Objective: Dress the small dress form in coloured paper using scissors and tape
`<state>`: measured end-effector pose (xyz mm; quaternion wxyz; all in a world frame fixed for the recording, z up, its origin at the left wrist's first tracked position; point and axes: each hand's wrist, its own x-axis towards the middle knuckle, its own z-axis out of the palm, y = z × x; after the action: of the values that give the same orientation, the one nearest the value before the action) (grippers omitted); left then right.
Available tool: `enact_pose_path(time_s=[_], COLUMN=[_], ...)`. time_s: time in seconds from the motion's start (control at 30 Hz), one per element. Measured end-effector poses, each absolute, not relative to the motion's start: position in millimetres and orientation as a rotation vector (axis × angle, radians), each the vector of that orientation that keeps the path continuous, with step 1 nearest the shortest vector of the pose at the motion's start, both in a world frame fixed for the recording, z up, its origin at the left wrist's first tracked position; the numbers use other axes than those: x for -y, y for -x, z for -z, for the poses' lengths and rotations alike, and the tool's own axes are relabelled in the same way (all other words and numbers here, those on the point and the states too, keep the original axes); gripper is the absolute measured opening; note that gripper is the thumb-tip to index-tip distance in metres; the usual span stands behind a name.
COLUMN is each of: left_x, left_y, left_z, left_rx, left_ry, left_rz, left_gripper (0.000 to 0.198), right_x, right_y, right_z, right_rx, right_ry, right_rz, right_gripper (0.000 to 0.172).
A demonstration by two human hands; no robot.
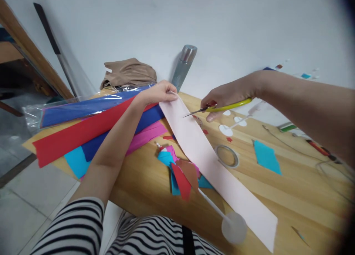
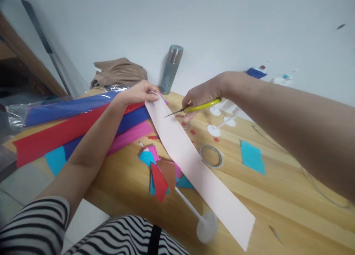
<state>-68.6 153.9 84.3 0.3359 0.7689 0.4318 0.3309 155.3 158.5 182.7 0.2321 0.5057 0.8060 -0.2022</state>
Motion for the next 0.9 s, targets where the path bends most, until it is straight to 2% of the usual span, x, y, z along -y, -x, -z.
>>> enact_pose_path(time_s=[0.17,0.37,0.63,0.9], left_x=[-154.9,-153.1,-153.7,-151.5], left_y=[68.7,69.6,73.1,73.6], left_z=[-84.4,-87.1,-87.9,-90.9], left_rx=[-1.119,-1.138,-1.106,-1.119], left_ry=[-2.106,-2.132,-2.133,-2.164], left_rz=[-0.75,-0.742,-0.776,-0.768], left_gripper=[0.012,0.014,0.013,0.013], right_x=[-152.6,-153.3,-162.0,-158.8], right_y=[-147.3,-142.7,-150.6,-141.7], right_z=[-181.8,-177.4,-174.9,-173.5], right_rx=[-2.221,-2.28,-2.314,-2.252], right_ry=[-1.377,-1.225,-1.189,-1.088], right_rz=[0.468,0.208,0.337,0.228], right_gripper=[0.037,0.031,0.032,0.034])
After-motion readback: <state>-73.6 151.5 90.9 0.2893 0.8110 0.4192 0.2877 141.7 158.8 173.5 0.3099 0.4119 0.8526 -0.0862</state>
